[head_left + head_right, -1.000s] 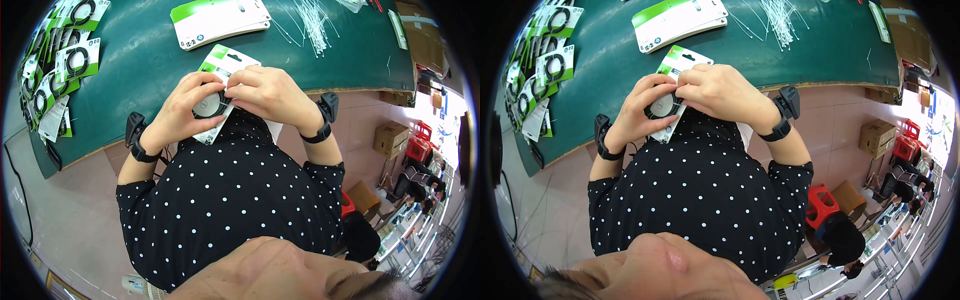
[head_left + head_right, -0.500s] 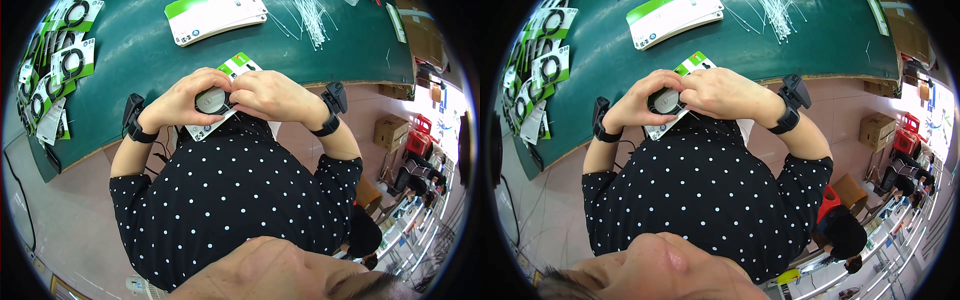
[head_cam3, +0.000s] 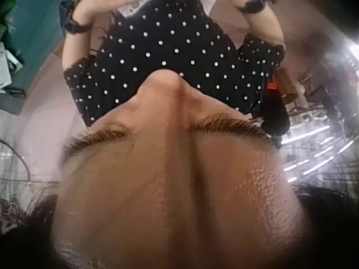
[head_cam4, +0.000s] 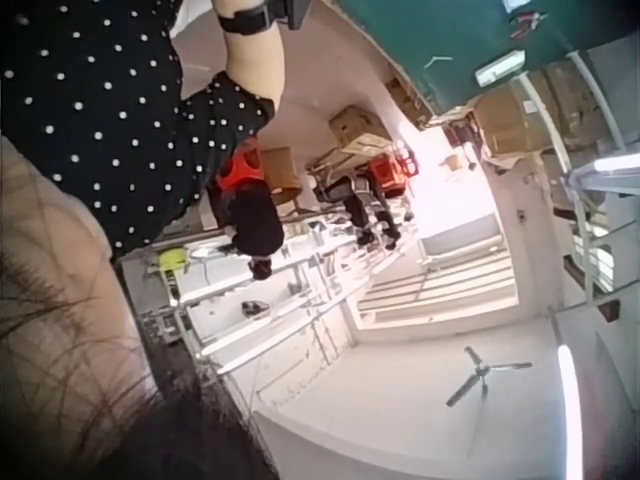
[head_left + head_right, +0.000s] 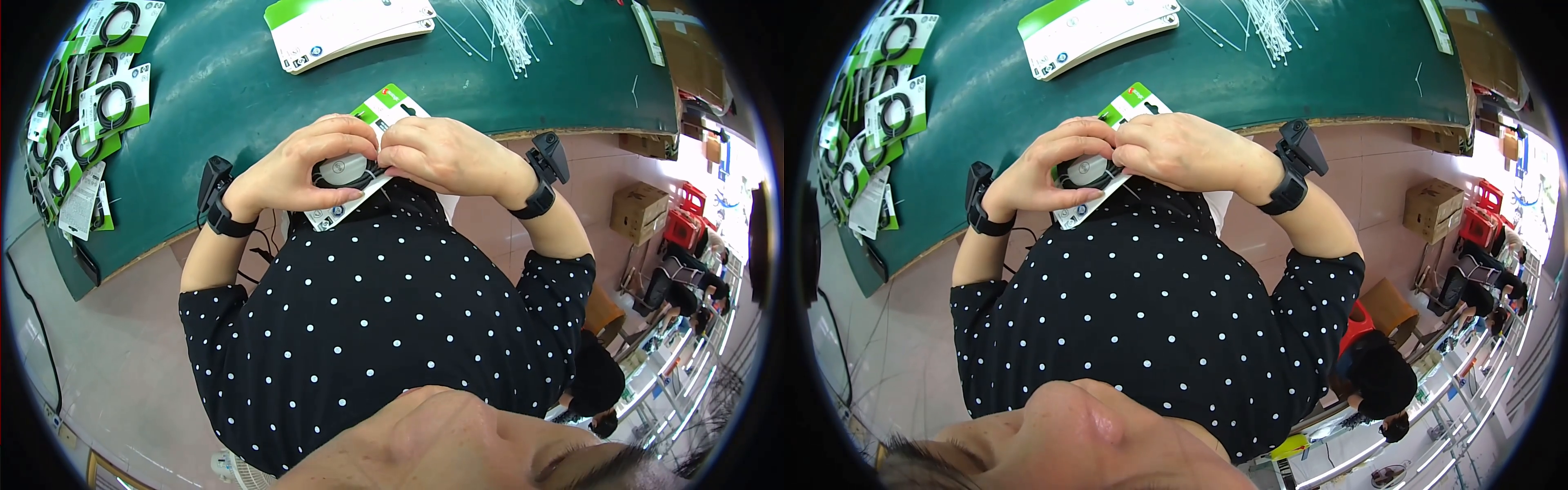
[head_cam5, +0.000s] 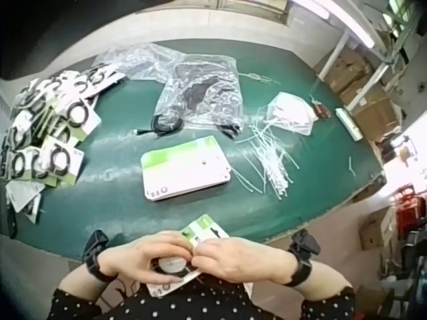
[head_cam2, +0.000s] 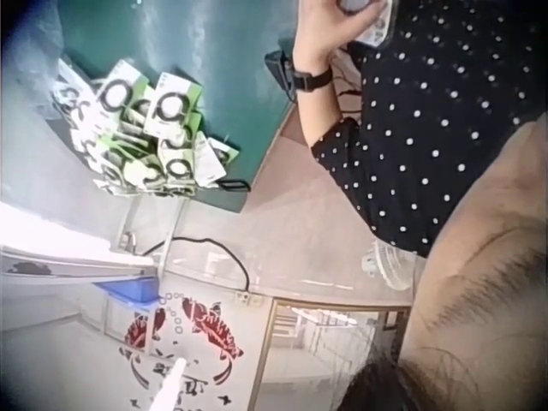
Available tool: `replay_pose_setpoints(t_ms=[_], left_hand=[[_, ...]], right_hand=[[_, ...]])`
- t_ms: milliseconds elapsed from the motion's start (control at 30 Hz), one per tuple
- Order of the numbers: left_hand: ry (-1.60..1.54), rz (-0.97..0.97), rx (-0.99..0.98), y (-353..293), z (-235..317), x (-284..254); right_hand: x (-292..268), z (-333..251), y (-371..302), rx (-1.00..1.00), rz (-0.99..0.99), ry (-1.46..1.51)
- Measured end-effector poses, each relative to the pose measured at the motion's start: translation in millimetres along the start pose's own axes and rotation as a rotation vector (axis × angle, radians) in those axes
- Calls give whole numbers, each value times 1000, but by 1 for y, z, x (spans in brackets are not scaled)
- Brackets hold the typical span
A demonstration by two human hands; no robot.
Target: The person secures a USB cable to a cardboard backing using a zip tie, sets it aside, and then repeats the process with a second cable and backing.
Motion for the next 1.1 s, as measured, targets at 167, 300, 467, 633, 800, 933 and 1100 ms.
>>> replay_pose_setpoints(t_ms=[167,300,467,633,800,933,1100], left_hand=[[7,-21,9,-1,0,-1],[57,3,-26,-2,6,2],[146,-20,-20,-3,2,15],[148,4,7,-3,1,17],[149,42,20,-3,1,17],[147,38,15,-3,2,18],[200,45,21,-4,3,19]], right_hand=[[-1,-1,0,8,4,6],[-1,-2,1,21,4,25],[0,-6,-1,46,-32,32],[2,-3,1,16,-15,44],[3,0,0,-4,18,56],[0,1,1,-18,12,49],[0,3,1,-29,42,35]])
Point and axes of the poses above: each hand's wrist, its own y-axis towards the middle knuckle, its own x-axis out of the palm, z = x × y, the point moved 2 cm from there along y, towards the middle knuckle, and after that the axes turned 13 degrees about x, right-handed, at the moved point
